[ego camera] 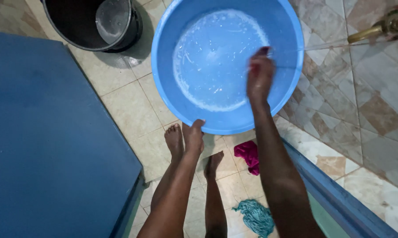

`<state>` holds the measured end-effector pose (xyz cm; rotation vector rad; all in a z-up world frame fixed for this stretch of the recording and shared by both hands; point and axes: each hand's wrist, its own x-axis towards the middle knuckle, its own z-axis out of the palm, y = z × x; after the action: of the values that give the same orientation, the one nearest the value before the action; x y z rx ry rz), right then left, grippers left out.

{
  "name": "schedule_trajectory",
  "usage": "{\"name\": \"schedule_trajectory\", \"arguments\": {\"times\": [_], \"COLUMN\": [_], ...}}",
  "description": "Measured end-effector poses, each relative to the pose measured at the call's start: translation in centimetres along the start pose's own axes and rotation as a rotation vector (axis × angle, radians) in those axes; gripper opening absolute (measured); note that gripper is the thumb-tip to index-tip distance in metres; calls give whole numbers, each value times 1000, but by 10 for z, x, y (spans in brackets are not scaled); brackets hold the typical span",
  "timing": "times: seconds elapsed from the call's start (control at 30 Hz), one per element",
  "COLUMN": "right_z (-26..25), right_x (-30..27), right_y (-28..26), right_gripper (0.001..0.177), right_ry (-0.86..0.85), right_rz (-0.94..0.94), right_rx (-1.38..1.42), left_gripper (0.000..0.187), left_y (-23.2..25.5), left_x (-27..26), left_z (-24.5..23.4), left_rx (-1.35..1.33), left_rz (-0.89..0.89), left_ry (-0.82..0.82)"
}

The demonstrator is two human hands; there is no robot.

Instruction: Cleaning a blue plastic wash basin and a bucket in a tiled bathroom setting using a red sponge.

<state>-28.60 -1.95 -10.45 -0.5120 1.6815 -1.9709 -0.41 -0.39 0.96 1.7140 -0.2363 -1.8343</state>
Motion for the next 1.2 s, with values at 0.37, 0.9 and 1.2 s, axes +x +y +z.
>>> {"name": "schedule_trajectory", "arguments": {"times": [0.37, 0.9, 1.2], "right_z": [111, 87, 88], "right_x": [-22, -4, 8], "right_y": [70, 35, 24], "right_gripper": [48, 50, 30], "right_ry": [-839, -350, -781], "right_rz": [-243, -1430, -523], "right_rx": [-604, -2061, -1117], "left_gripper": [23, 20, 18], "left_y": [79, 54, 79], "left_x": [-53, -24, -29], "left_z": [5, -9, -2], "left_rx": [712, 426, 672], "left_rz": [-34, -77, 8], "left_ry": [-60, -17, -30]}}
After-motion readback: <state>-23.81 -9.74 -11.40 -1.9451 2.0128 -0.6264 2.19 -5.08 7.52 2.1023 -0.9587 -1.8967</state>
